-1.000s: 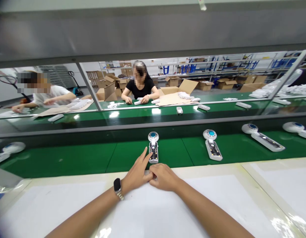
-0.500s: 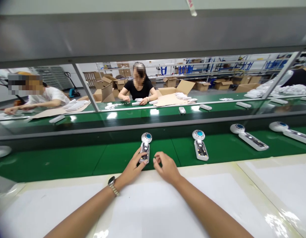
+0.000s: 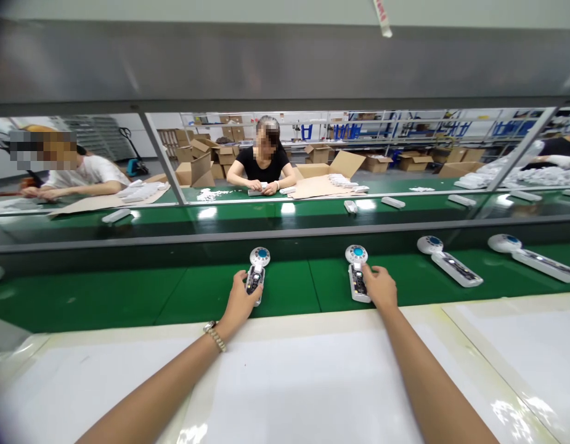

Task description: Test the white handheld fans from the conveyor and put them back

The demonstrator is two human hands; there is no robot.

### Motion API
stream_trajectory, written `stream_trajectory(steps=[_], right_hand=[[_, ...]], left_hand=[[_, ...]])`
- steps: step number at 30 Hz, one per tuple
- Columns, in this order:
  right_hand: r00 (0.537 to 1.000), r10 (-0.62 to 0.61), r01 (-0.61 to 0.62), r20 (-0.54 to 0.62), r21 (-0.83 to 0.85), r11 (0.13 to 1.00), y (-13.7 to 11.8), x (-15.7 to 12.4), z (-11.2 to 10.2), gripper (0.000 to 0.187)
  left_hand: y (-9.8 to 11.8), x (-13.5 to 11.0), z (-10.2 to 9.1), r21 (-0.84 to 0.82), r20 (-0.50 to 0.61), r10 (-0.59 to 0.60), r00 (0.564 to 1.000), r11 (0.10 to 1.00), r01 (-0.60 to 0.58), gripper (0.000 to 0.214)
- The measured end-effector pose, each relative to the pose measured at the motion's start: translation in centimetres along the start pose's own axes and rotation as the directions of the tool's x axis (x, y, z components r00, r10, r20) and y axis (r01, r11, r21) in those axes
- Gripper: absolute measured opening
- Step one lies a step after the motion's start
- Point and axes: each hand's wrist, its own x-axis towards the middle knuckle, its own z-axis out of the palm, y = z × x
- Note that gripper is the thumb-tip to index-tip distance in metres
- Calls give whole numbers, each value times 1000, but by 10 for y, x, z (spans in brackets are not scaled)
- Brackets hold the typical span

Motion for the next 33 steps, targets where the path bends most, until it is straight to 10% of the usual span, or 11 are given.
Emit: stream_trajectory(steps=[4,10,16,20,25,33], right_hand=[[971,-8,17,240,-34,999,-24,-16,11,94],[941,50,-169,335,337,926,-54,-46,20,51],[869,-8,-350,494,628,695,-81,-84,34,35],[790,-105,-492,604,727,478,-98,-109,37,29],[695,-230,-595,681,724,349,-112,-136,31,52],[602,-160,-692,782,612,383,-113,-141,37,41]], left_hand=[[0,3,-5,35,-17,-23,1000,999,24,61],[2,8,-7,-464,17,-268,963,851,245,59],[15,4,-7,-662,255,-203,945,676,324,29],[22,-6,-11,-689,533,-81,842,535,488,36],[28,-20,-13,-528,748,15,664,619,581,41],[33,-20,-7,-574,621,-110,776,611,546,41]])
